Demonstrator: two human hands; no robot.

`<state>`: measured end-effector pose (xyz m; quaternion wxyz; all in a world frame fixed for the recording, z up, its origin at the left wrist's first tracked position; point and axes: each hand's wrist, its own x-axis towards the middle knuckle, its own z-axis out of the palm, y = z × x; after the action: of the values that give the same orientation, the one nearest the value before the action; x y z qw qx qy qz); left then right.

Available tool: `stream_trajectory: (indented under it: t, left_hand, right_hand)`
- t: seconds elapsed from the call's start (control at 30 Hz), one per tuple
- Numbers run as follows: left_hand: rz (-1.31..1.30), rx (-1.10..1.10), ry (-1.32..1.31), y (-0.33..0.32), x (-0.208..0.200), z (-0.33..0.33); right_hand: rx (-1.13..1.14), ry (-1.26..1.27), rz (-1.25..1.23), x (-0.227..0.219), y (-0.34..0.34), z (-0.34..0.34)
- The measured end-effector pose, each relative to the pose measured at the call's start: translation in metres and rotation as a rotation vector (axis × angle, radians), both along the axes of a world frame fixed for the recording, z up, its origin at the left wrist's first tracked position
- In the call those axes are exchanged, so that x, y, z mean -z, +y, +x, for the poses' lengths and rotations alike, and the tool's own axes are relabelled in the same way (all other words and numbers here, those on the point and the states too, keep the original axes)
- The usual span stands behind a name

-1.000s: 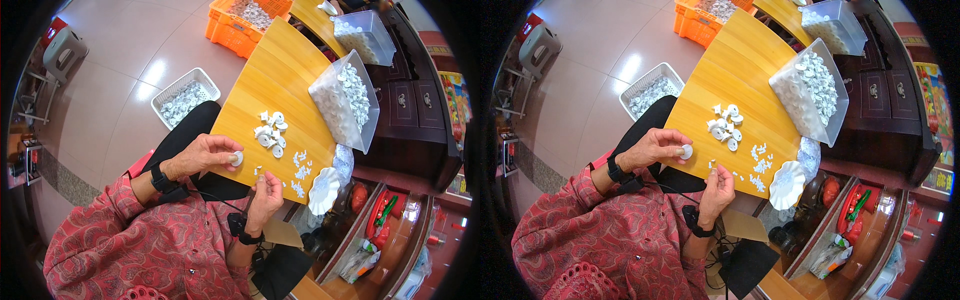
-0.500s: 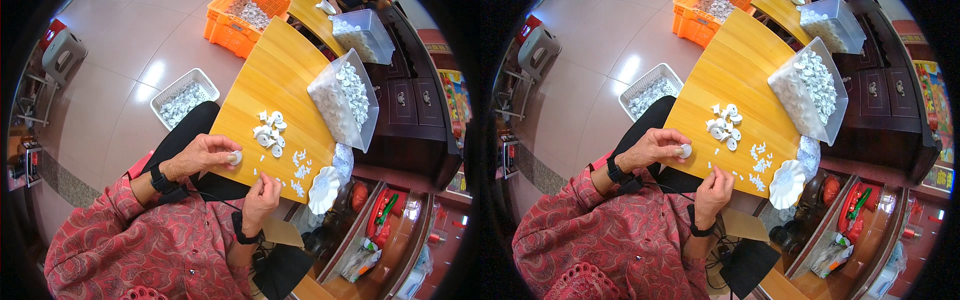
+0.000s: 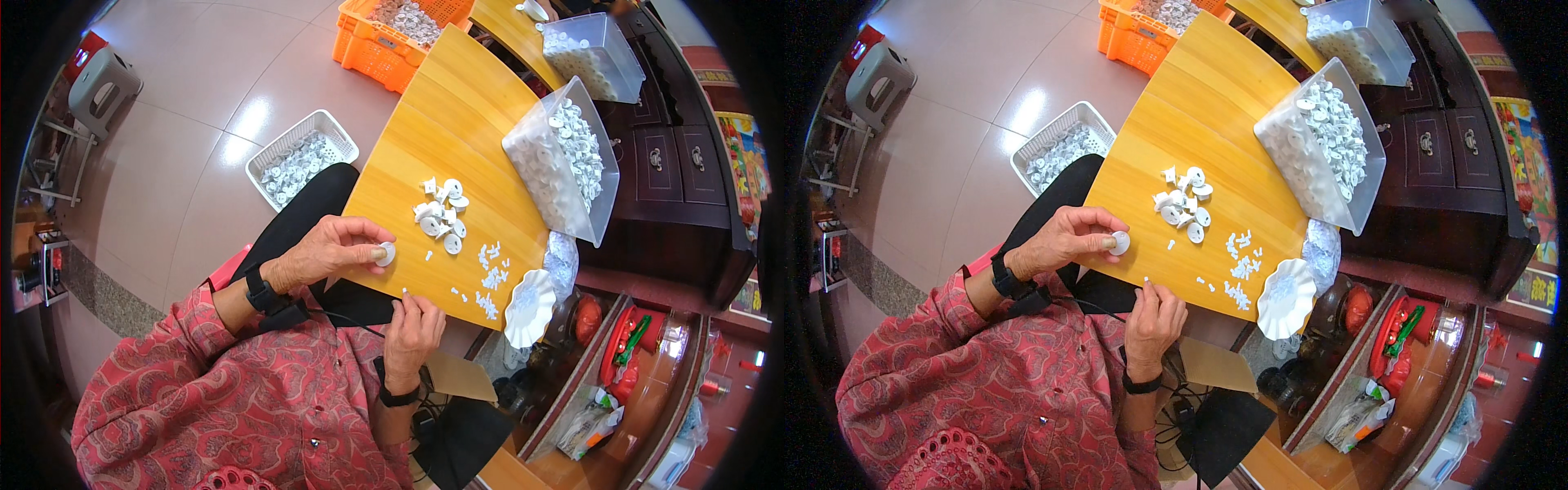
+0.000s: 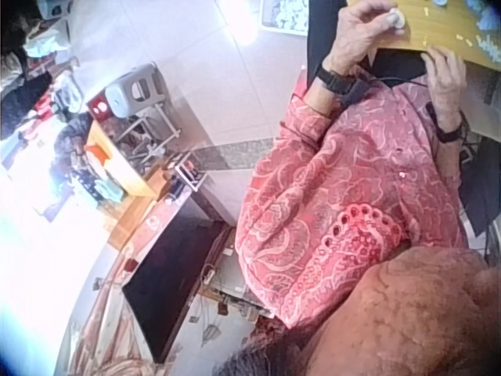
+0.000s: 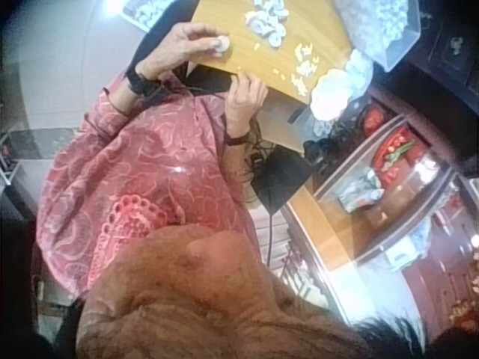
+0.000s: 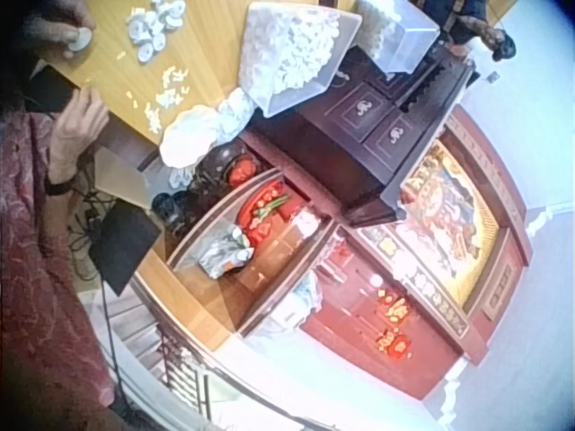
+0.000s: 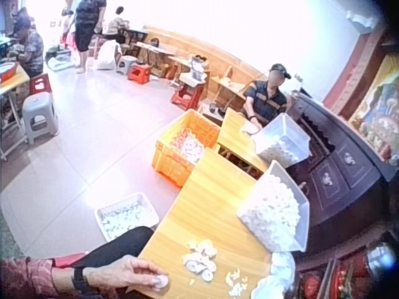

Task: Manually assemble small white plastic shoe components by pressing them together.

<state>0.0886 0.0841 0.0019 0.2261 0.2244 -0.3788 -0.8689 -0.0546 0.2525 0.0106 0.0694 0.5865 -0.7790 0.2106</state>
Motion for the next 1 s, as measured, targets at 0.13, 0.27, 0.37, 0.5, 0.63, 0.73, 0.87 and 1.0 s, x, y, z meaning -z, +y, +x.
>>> stream_trajectory:
  t: [0.13, 0.27, 0.37, 0.5, 0.63, 0.73, 0.87, 1.0]
  left_hand:
    - [0.010, -0.006, 0.013, 0.000, -0.001, 0.001]
    - [0.040, -0.013, 0.035, -0.001, 0.003, 0.001]
    - [0.051, -0.004, 0.032, 0.000, 0.002, 0.002]
    - [0.078, 0.004, 0.061, -0.001, 0.000, 0.002]
    - [0.094, 0.016, 0.112, 0.001, 0.005, 0.000]
    - [0.156, 0.018, 0.145, 0.002, 0.005, 0.000]
    - [0.125, 0.045, 0.152, 0.003, 0.006, 0.001]
    - [0.077, 0.060, 0.174, 0.004, 0.013, -0.002]
  right_hand:
    - [-0.002, -0.015, -0.040, 0.003, 0.000, 0.000]
    - [0.115, -0.267, -0.115, 0.002, -0.002, 0.005]
    - [0.228, -0.587, -0.175, -0.006, -0.007, 0.008]
    - [0.311, -0.925, -0.200, -0.007, -0.014, 0.005]
    - [0.308, -1.034, -0.242, -0.017, -0.024, 0.010]
    - [0.288, -1.061, -0.221, -0.024, -0.031, 0.016]
    - [0.176, -0.917, -0.264, -0.024, -0.039, 0.021]
    - [0.151, -0.785, -0.262, -0.025, -0.044, 0.023]
